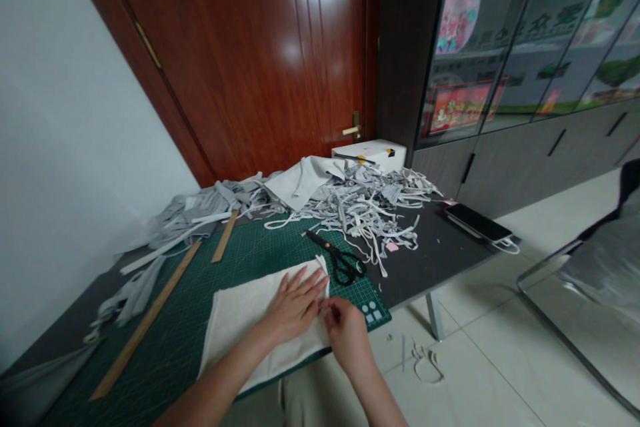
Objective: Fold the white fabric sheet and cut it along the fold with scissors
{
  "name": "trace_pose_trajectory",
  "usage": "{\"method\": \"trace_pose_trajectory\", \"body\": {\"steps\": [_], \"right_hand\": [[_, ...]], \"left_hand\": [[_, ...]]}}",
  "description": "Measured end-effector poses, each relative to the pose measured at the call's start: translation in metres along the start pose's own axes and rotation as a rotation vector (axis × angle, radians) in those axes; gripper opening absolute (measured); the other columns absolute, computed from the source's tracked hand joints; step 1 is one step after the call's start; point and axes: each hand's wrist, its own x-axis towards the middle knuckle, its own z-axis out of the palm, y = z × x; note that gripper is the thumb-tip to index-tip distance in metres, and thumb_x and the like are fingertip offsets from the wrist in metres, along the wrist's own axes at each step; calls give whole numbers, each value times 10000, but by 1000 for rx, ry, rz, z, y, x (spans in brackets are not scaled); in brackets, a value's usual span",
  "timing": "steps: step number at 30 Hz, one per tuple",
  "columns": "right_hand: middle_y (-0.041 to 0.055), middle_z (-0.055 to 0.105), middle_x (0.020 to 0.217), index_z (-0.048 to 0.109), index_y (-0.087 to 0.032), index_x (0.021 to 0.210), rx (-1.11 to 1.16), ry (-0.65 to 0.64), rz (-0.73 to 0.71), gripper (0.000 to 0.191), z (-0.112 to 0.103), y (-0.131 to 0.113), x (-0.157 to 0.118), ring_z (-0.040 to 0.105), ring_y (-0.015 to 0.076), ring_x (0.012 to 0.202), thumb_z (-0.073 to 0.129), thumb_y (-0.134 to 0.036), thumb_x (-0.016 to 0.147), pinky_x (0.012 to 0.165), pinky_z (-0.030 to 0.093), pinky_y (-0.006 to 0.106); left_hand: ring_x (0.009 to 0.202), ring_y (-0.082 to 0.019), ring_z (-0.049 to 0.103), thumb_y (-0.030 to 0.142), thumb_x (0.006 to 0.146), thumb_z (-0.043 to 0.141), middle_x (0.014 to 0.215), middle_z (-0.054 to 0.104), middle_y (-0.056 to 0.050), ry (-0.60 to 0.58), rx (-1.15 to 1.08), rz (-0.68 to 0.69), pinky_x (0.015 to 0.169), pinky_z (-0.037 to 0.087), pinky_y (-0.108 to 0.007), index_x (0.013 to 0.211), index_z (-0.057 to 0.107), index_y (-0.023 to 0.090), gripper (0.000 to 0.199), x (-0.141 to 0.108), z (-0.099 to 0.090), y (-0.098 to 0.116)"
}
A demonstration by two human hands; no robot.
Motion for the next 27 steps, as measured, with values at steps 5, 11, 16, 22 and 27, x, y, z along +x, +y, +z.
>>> {"method": "trace_pose_trajectory", "body": {"steps": [5, 11, 16, 22, 27], "right_hand": [[137, 723, 863, 745, -145, 893, -167, -23, -5, 328, -9, 2, -17, 657, 251, 791, 435, -216, 809, 735, 472, 328], [93, 702, 809, 725, -170, 793, -271, -73, -15, 272, -15, -5, -28, 645, 207, 746, 456, -130, 782, 690, 457, 265], [28, 692, 635, 676, -180, 711, -231, -167, 70, 207, -27, -3, -34, 635, 176, 584, 480, -165, 777, 565, 429, 230], [3, 656, 585, 647, -204, 727, -336, -118, 69, 252, -43, 11, -48, 609, 153, 485, 418, -162, 824, 505, 418, 222], [75, 693, 931, 656, -209, 930, -320, 104, -252, 279, -28, -2, -53, 659, 191, 841, 381, -175, 900, 738, 505, 265]], "left_hand": [[1402, -346, 167, 487, 893, 455, 1543, 230, 35, -16, -1, 16, 1067, 171, -658, 1454, 231, 400, 610, 1, -1, 0], [1406, -368, 128, 603, 837, 498, 1553, 190, 34, -10, -11, 30, 1055, 133, -690, 1464, 176, 405, 732, 1, 1, -1], [1406, -384, 113, 703, 807, 456, 1558, 169, 25, -45, -37, 35, 1047, 112, -705, 1465, 176, 401, 776, 2, -2, -1], [1408, -383, 103, 745, 786, 432, 1559, 159, 33, -48, -58, 37, 1050, 91, -708, 1463, 184, 403, 798, 1, -4, 0], [1411, -377, 95, 704, 782, 484, 1559, 163, 38, -44, -66, 16, 1062, 80, -693, 1461, 195, 403, 797, 2, -3, 2]]}}
